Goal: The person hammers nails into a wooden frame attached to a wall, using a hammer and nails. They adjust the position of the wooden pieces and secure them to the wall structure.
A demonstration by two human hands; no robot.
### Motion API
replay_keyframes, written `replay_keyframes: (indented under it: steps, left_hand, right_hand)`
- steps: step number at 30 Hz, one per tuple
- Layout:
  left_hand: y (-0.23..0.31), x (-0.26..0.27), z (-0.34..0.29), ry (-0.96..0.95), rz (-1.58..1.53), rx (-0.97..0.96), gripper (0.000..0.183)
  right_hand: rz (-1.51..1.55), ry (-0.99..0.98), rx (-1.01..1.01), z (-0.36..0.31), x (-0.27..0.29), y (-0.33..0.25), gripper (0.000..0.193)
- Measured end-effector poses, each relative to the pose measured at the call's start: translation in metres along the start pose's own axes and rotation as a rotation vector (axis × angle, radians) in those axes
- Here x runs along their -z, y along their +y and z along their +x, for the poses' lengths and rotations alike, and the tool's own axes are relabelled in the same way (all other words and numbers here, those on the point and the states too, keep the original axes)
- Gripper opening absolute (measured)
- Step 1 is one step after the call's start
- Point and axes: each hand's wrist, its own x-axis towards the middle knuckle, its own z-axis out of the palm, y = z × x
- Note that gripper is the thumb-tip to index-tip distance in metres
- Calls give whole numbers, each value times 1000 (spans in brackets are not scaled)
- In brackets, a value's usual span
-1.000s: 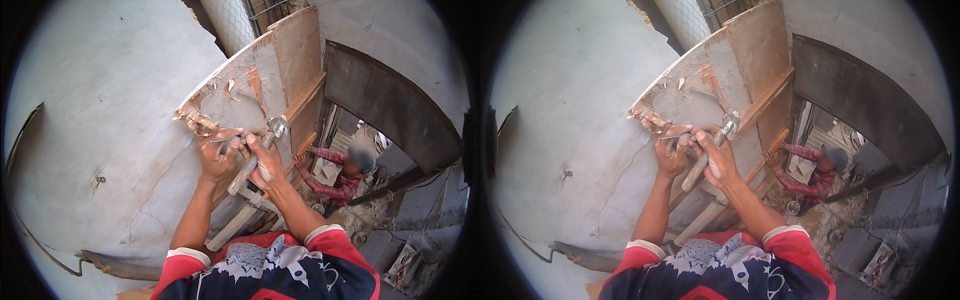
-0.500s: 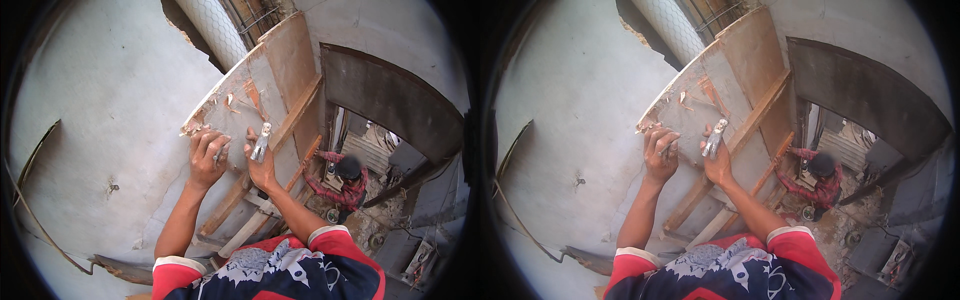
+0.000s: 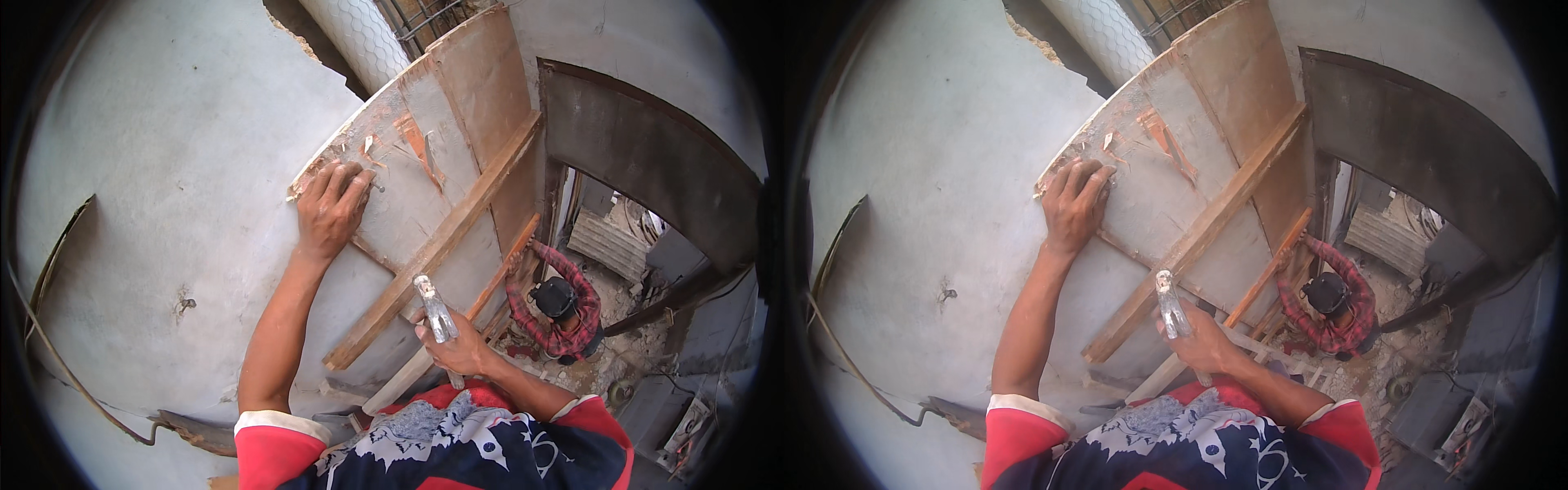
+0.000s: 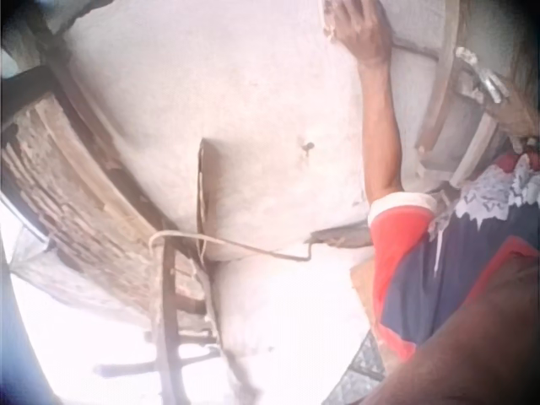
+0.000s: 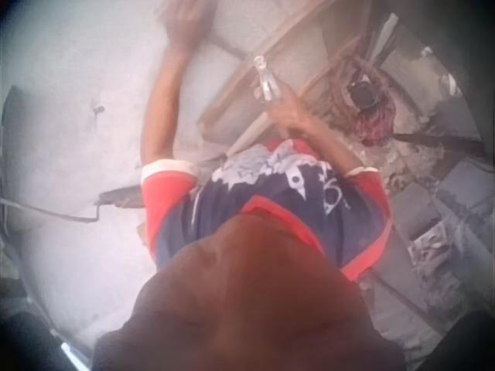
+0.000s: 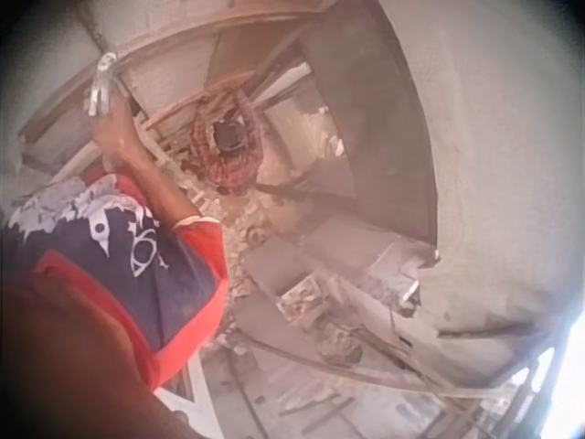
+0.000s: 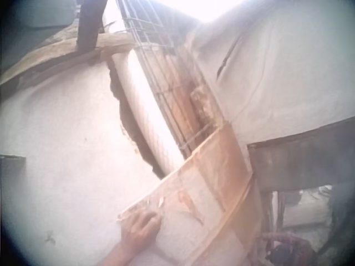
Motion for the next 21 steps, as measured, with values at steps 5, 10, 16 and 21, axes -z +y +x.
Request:
replay_keyframes:
  steps: [5,10,16,21]
  left_hand:
    - [0,0,1,12,21,-9,32]
    - [3,6,-1,28,-58,49,25]
    - [8,-7,-14,209,-733,412,15]
    - [10,-3,-10,356,-737,353,12]
  right_hand:
    - [203,148,25,-39,-34,56,41]
    - [-206,295,231,-34,-22,46,47]
    - [-123,376,465,24,2,-30,53]
    - [102,314,636,72,13,-46,47]
